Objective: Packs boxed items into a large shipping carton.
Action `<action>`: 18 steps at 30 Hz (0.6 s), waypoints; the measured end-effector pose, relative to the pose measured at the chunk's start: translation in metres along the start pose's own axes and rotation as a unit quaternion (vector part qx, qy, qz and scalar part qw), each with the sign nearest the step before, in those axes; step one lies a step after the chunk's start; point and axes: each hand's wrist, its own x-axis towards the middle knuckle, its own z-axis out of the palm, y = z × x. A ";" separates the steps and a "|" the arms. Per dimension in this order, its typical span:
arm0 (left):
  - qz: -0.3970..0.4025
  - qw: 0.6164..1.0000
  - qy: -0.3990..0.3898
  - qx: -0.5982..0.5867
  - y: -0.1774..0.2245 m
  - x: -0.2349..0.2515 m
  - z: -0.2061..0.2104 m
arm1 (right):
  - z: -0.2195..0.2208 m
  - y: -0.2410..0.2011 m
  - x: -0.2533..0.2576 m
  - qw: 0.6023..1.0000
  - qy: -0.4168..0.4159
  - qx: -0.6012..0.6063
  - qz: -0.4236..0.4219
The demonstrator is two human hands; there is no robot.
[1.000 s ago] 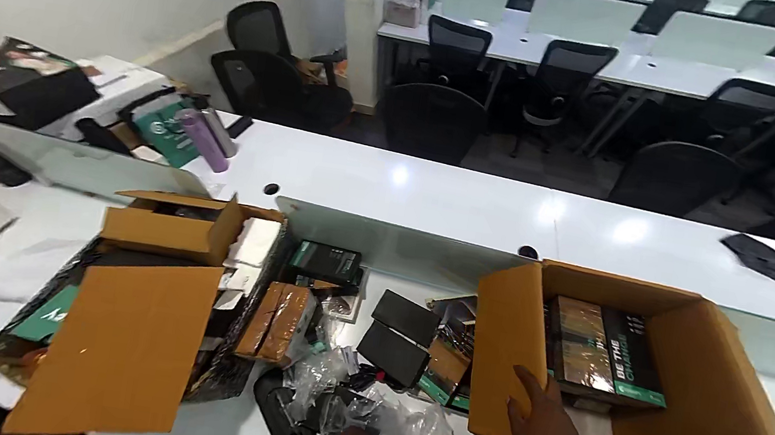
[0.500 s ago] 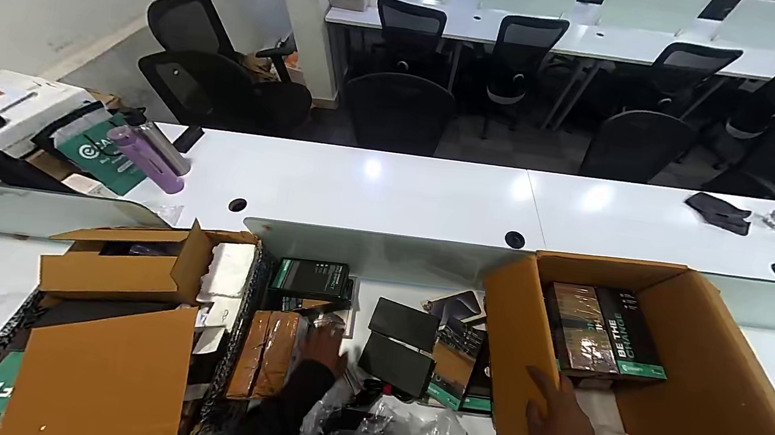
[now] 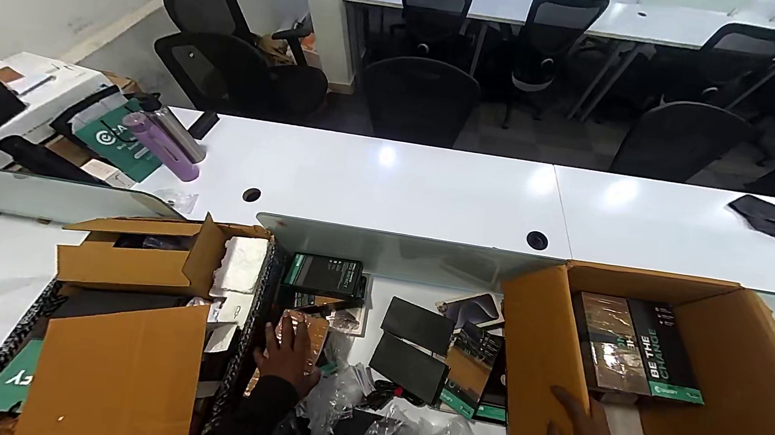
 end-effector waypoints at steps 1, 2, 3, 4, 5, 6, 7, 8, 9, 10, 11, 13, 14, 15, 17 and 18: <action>-0.006 1.000 0.021 -0.013 -0.002 -0.002 0.004 | 0.000 0.000 0.000 1.000 0.000 -0.002 0.000; -0.018 0.998 0.045 -0.039 -0.005 -0.003 0.007 | -0.001 0.000 0.000 1.000 -0.001 -0.003 0.002; -0.031 0.995 0.064 -0.071 -0.010 -0.004 0.008 | -0.001 -0.001 -0.001 1.000 -0.002 -0.001 0.003; -0.037 0.991 0.075 -0.102 -0.015 -0.005 0.007 | -0.001 -0.001 -0.001 1.000 -0.002 0.001 0.003; -0.029 0.987 0.093 -0.128 -0.020 -0.008 0.004 | -0.002 -0.002 -0.002 1.000 0.001 0.003 0.002; -0.007 0.983 0.118 -0.144 -0.025 -0.012 0.000 | -0.002 -0.002 -0.002 1.000 0.003 0.004 0.002; 0.026 0.976 0.152 -0.153 -0.029 -0.018 -0.006 | -0.002 -0.002 -0.002 1.000 0.003 0.004 0.003; 0.062 0.963 0.197 -0.173 -0.033 -0.027 -0.012 | -0.002 -0.002 -0.002 1.000 0.005 0.007 0.001; 0.094 0.944 0.238 -0.207 -0.036 -0.037 -0.021 | -0.003 -0.002 -0.003 1.000 0.005 0.011 -0.001; 0.118 0.923 0.272 -0.246 -0.038 -0.046 -0.031 | -0.003 -0.003 -0.003 1.000 0.004 0.015 -0.003; 0.133 0.901 0.294 -0.291 -0.038 -0.056 -0.041 | -0.004 -0.003 -0.003 1.000 0.006 0.017 -0.006; 0.140 0.835 0.297 -0.442 -0.032 -0.078 -0.059 | -0.006 -0.004 -0.003 1.000 0.009 0.022 -0.014; 0.135 0.776 0.281 -0.549 -0.026 -0.090 -0.066 | -0.006 -0.003 -0.002 1.000 0.009 0.025 -0.016; 0.140 0.702 0.252 -0.651 -0.022 -0.102 -0.069 | -0.006 -0.002 -0.002 0.999 0.009 0.030 -0.019; 0.110 0.542 0.232 -0.800 -0.001 -0.134 -0.077 | -0.006 -0.001 -0.001 0.999 0.003 0.044 -0.025; 0.090 0.474 0.237 -0.843 0.015 -0.149 -0.085 | -0.006 0.001 -0.001 0.998 0.009 0.050 -0.031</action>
